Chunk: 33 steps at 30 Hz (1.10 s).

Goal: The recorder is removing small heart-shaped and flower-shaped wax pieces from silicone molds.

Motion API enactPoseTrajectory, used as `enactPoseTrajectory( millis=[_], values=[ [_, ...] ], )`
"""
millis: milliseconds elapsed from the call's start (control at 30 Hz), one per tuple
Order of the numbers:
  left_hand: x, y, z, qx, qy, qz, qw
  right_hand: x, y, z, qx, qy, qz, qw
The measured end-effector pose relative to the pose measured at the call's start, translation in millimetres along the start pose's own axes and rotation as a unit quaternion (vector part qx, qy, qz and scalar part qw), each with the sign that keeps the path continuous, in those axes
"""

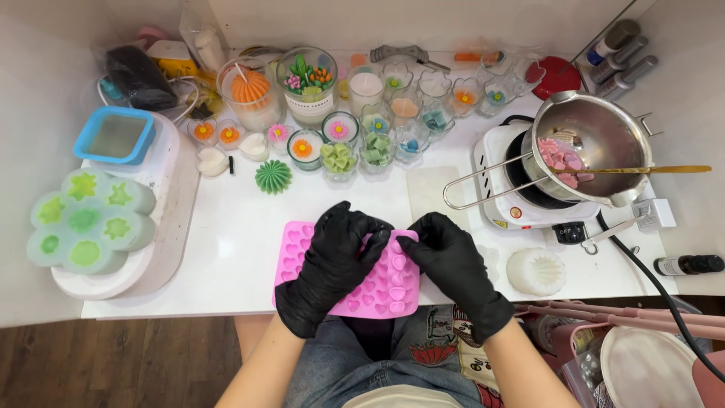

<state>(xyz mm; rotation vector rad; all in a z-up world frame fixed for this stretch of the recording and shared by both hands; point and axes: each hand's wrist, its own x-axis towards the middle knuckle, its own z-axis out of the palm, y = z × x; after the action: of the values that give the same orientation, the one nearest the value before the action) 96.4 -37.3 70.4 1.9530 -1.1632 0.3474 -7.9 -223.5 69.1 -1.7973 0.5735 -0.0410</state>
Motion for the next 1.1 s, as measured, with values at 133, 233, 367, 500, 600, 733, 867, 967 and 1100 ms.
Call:
enactPoseTrajectory(
  millis=[133, 233, 367, 500, 600, 733, 867, 967, 1100],
  values=[
    [-2.5, -1.9, 4.7, 0.006, 0.024, 0.016, 1.0, 2.8, -24.3, 9.6, -0.093, 0.051, -0.046, 0.993],
    [1.0, -3.0, 2.6, -0.024, 0.021, 0.0, 0.999, 7.0, -37.0, 11.6, -0.153, 0.076, -0.034, 0.985],
    [20.2, -2.0, -5.1, -0.114, -0.065, -0.144, 0.981, 14.0, -29.9, 3.2, -0.144, 0.064, -0.032, 0.987],
    [24.2, -8.4, -1.0, -0.126, -0.126, -0.182, 0.967, 7.7, -19.7, -8.1, -0.112, 0.021, -0.055, 0.992],
    [26.6, -5.8, 6.2, -0.099, -0.124, -0.153, 0.976, -2.5, -36.4, -10.2, -0.114, 0.004, -0.04, 0.993],
    [30.3, -2.0, 13.4, -0.09, -0.119, -0.165, 0.975, -9.4, -47.4, -9.3, -0.127, -0.021, -0.044, 0.991],
    [26.8, -1.7, 15.4, -0.08, -0.077, -0.14, 0.984, 0.0, -40.9, -6.1, -0.119, -0.015, -0.036, 0.992],
    [21.0, -3.7, 15.9, -0.078, -0.049, -0.119, 0.989, 8.2, -36.0, -3.7, -0.105, -0.003, -0.026, 0.994],
    [20.8, -6.5, 14.7, -0.059, -0.036, -0.114, 0.991, 21.0, -41.2, -0.9, -0.178, -0.013, -0.015, 0.984]
  ],
)
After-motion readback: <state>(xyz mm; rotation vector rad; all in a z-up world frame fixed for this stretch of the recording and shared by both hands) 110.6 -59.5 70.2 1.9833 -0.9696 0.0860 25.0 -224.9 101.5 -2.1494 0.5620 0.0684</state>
